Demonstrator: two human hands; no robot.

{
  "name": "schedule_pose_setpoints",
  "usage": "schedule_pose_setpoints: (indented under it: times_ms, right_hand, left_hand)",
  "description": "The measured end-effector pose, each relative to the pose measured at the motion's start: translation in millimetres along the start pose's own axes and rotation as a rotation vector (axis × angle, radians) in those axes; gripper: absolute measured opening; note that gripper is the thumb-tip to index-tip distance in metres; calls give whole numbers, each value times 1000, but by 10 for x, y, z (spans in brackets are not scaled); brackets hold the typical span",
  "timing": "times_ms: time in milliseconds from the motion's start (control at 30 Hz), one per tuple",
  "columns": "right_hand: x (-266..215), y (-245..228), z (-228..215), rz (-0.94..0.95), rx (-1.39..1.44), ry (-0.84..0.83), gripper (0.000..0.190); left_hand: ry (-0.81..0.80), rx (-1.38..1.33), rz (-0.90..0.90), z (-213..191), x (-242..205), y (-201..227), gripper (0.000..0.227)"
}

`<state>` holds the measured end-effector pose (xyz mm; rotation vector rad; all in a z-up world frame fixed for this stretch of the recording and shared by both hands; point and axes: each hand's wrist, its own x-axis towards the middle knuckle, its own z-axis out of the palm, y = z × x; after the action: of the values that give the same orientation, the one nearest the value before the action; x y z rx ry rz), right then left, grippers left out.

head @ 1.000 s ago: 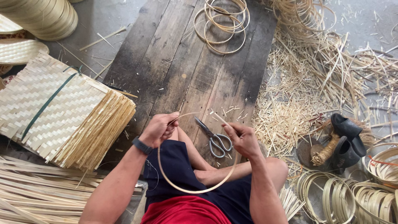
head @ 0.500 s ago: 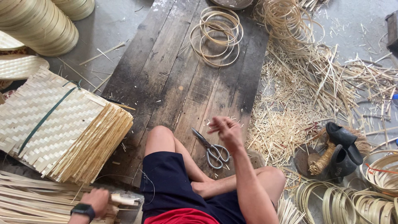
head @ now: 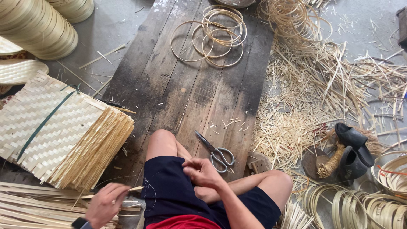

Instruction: The person constructs circular bamboo frames by bending thin strips into hoops, securing the ends with small wooden pins, and trimming excess material with scissors.

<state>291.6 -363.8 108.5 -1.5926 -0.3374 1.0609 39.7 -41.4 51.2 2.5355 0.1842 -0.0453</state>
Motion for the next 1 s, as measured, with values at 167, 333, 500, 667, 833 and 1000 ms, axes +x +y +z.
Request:
schedule_pose_setpoints:
  times_ms: [167, 333, 500, 667, 833, 1000]
  right_hand:
    - [-207, -173, 256, -106, 277, -49, 36]
    - [-232, -220, 257, -173, 473, 326, 23]
    - [-465, -441, -330, -278, 321, 641, 20]
    - [-729, -703, -768, -483, 581, 574, 26]
    - [-652, -477, -629, -552, 501, 488, 21]
    - [-498, -144, -94, -277, 336, 209, 37]
  left_hand:
    - [184, -536, 20, -227, 788, 1314, 18]
    - [36, -841, -92, -211, 1374, 2013, 25]
    - [-245, -857, -131, -201, 1665, 2098, 25]
    - [-564, -1022, -237, -450, 1826, 2222, 23]
    - [-341, -974, 45, -1331, 2385, 2714, 13]
    - [333, -856, 597, -2792, 2862, 2936, 15]
